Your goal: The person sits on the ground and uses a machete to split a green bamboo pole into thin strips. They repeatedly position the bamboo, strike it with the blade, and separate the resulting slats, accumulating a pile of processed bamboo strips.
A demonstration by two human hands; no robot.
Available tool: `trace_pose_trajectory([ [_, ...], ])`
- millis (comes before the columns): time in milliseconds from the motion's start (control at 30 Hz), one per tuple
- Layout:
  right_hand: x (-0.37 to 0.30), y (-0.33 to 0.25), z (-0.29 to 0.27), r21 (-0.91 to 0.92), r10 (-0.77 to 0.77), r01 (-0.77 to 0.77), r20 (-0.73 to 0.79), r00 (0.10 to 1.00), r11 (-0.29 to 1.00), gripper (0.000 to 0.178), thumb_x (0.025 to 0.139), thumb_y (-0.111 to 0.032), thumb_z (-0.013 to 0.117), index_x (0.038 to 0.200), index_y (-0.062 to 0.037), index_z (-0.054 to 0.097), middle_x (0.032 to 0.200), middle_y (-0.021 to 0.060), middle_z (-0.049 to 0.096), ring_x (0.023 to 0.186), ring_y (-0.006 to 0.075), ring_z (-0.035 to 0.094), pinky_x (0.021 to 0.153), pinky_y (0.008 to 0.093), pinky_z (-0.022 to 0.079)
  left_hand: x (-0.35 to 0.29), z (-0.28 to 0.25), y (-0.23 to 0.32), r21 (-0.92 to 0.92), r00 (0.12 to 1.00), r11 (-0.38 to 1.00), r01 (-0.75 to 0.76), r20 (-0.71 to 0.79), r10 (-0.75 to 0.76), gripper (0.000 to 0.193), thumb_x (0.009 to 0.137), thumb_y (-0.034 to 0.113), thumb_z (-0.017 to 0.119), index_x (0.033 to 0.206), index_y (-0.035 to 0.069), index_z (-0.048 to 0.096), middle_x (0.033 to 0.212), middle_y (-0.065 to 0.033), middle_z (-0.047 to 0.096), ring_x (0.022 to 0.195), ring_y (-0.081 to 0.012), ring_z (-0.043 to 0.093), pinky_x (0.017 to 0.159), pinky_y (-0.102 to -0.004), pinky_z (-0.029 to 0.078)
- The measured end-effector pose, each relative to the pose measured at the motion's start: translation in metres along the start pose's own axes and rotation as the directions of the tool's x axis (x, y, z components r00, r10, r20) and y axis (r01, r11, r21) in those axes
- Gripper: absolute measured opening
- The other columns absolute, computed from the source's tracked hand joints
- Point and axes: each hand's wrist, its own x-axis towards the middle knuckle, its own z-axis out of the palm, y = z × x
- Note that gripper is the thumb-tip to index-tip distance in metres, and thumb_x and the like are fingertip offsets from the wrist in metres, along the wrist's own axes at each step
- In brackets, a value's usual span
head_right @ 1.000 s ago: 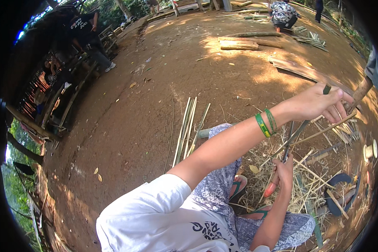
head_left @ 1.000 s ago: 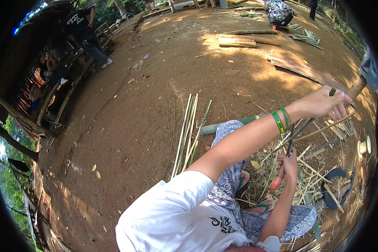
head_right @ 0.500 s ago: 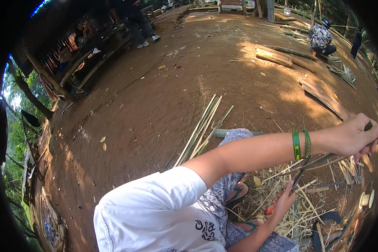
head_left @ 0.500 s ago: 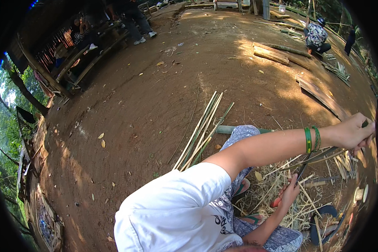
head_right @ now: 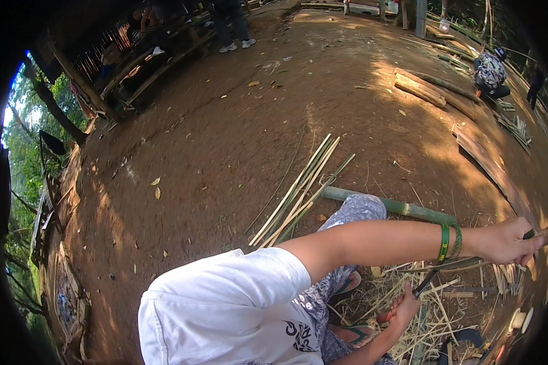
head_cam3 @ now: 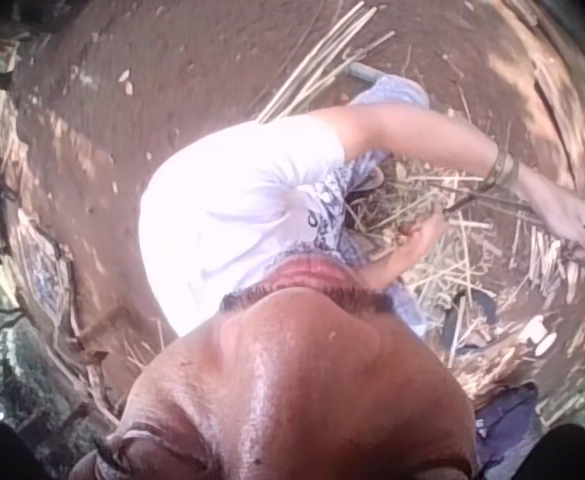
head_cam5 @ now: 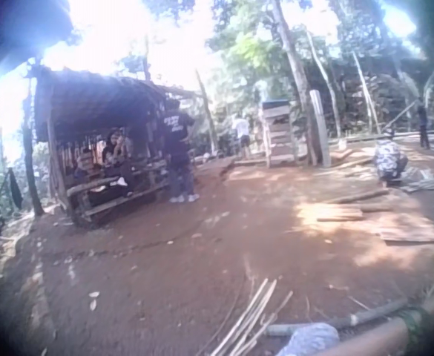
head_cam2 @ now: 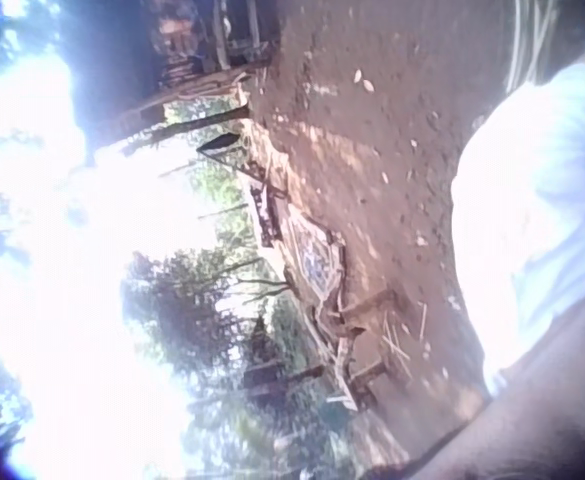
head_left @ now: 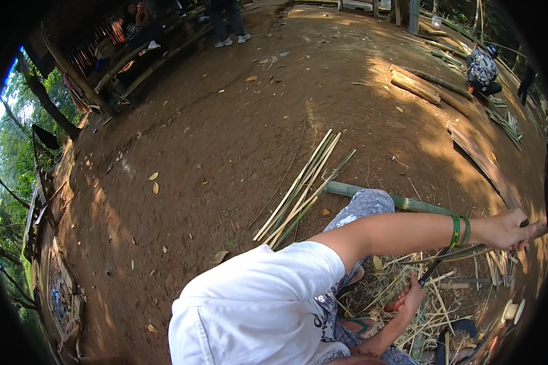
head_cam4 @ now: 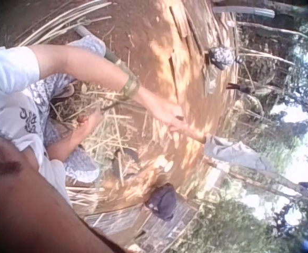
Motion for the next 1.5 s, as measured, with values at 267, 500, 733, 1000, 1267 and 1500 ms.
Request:
trace_pose_trajectory([
  [267,-0.015,-0.005,-0.005,0.125,0.018,-0.025,0.056,0.998,0.992,0.035,0.093,-0.024,0.07,0.074,-0.0108,0.043,0.051,-0.0004,0.04,0.036,0.0122,0.039,0.035,0.0295,0.032,0.0,0.003,-0.001,-0.032,0.998,0.999,-0.016,0.053,0.018,0.053,0.107,0.039,0.041,0.086,-0.003,0.066,0.06,-0.0034,0.058,0.055,-0.0121,0.057,0.056,-0.0287,0.051],
  [500,-0.021,-0.017,-0.003,-0.039,-0.002,0.0,-0.052,0.999,0.999,0.043,0.095,-0.026,0.068,0.066,-0.0121,0.04,0.046,0.0002,0.039,0.033,0.0129,0.04,0.032,0.029,0.031,0.002,0.01,0.004,-0.096,0.99,0.995,-0.028,0.133,0.04,0.051,0.107,0.039,0.042,0.093,-0.003,0.067,0.06,-0.0028,0.058,0.055,-0.0118,0.058,0.056,-0.0279,0.052],
  [733,-0.037,-0.023,-0.013,0.154,-0.021,0.016,0.032,0.999,0.988,0.041,0.093,-0.023,0.07,0.063,-0.0124,0.044,0.049,0.0,0.044,0.036,0.0103,0.042,0.036,0.0279,0.034,0.004,0.023,-0.001,-0.064,0.981,0.996,-0.07,0.175,0.08,0.057,0.107,0.045,0.039,0.105,-0.004,0.067,0.069,-0.0072,0.068,0.063,-0.0146,0.067,0.062,-0.0297,0.054],
  [1000,-0.064,-0.06,-0.018,-0.044,-0.247,0.246,-0.022,0.969,0.968,0.041,0.094,-0.022,0.069,0.062,-0.0115,0.046,0.047,-0.0031,0.043,0.037,0.0082,0.041,0.037,0.0278,0.034,0.007,0.03,0.024,-0.03,0.951,0.996,0.09,0.301,-0.076,0.061,0.109,0.042,0.03,0.143,-0.008,0.045,0.12,-0.0242,0.067,0.111,-0.0307,0.067,0.099,-0.041,0.054],
  [1267,0.025,0.046,0.001,-0.469,-0.116,0.027,-0.163,0.98,0.883,0.04,0.084,-0.031,0.069,0.072,0.0068,0.065,0.059,0.0188,0.063,0.058,0.0284,0.067,0.058,0.0416,0.052,0.011,0.016,0.008,0.051,0.959,0.999,-0.013,0.284,-0.002,0.071,0.108,0.049,0.022,0.139,-0.009,0.048,0.115,-0.027,0.067,0.109,-0.0358,0.068,0.097,-0.0442,0.056],
  [1500,0.019,0.018,-0.01,-0.386,0.014,-0.044,-0.081,0.997,0.921,0.038,0.082,-0.029,0.068,0.076,0.0081,0.068,0.062,0.0215,0.065,0.061,0.033,0.068,0.064,0.0434,0.053,0.005,0.023,0.015,0.063,0.971,0.995,0.074,0.222,-0.086,0.07,0.108,0.049,0.024,0.14,-0.009,0.046,0.113,-0.0258,0.066,0.106,-0.0365,0.066,0.094,-0.0436,0.055],
])
